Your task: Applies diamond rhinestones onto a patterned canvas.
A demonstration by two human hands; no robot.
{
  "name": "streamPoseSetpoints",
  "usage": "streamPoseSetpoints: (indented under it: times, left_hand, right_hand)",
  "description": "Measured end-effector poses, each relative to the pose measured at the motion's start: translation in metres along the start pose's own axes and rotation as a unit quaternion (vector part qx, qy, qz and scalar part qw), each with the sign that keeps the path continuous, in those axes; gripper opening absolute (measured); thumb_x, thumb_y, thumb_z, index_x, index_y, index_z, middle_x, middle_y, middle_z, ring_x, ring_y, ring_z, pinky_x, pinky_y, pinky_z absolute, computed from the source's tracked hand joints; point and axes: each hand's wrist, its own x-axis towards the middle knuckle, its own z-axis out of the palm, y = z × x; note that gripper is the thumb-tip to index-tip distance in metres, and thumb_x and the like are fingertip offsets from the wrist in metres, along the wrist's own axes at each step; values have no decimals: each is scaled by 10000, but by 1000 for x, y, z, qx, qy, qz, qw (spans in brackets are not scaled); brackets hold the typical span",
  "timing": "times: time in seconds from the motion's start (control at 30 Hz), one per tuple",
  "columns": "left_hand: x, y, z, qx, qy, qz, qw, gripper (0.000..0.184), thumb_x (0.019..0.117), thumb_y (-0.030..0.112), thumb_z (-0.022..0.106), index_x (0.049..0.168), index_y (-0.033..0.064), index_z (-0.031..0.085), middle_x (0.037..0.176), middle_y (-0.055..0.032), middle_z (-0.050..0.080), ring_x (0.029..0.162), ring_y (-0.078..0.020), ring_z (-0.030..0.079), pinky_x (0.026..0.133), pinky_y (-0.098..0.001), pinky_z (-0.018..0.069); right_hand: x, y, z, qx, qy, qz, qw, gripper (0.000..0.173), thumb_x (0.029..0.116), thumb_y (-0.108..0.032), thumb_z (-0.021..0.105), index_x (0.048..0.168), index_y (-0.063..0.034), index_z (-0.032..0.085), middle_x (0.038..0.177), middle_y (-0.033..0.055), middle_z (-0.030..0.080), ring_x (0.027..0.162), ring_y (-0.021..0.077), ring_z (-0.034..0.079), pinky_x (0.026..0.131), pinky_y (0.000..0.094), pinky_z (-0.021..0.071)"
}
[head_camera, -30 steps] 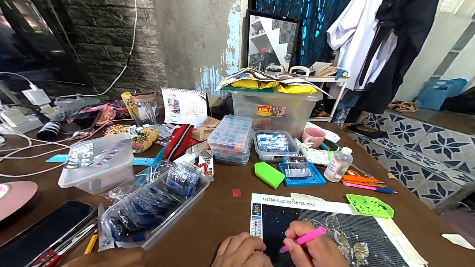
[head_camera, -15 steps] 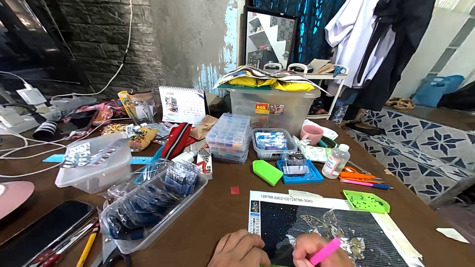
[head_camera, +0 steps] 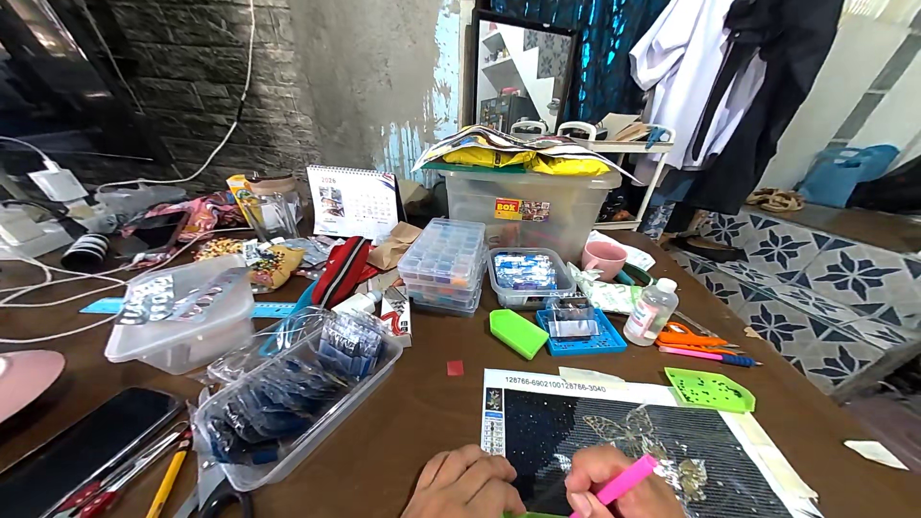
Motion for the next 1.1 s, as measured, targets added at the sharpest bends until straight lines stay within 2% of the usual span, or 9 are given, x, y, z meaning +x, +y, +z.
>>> streamPoseSetpoints:
  times: [0.5, 0.63, 0.83, 1.1]
  left_hand:
    - [1, 0, 0, 3, 2, -1, 1000, 442, 838, 379, 762, 1108, 33, 720, 1314, -163, 667, 1285, -369, 569, 1067, -601, 389]
    - [1, 0, 0, 2, 1, -2, 1000, 439, 840, 374, 760, 1110, 31, 718, 1314, -161, 667, 1286, -369, 569, 1066, -599, 389]
    - [1, 1, -1, -3, -1, -5, 1000, 441, 836, 372, 766, 1114, 34, 717, 1322, -163, 662, 1290, -367, 564, 1072, -597, 382]
    - [1, 1, -1, -4, -4, -5, 1000, 445, 840, 370, 760, 1122, 29, 715, 1322, -170, 661, 1293, -376, 562, 1072, -599, 382]
  right_hand:
    - [0, 0, 2, -11, -5, -3, 1000, 152, 1068, -133, 457, 1041, -17, 550, 749, 96, 563, 629, 78, 538, 599, 158, 457]
    - [1, -1, 0, 17, 10, 32, 999, 153, 1069, -131, 474, 1050, -3, 554, 734, 88, 562, 622, 52, 538, 592, 157, 459]
    - [0, 2, 1, 66, 60, 100, 991, 116, 1054, -111, 491, 1078, -16, 553, 759, 23, 604, 664, -9, 576, 610, 161, 494]
    - [3, 3, 6, 5, 74, 125, 989, 137, 1049, -95, 504, 1080, 31, 549, 749, 46, 605, 641, 13, 581, 603, 182, 510]
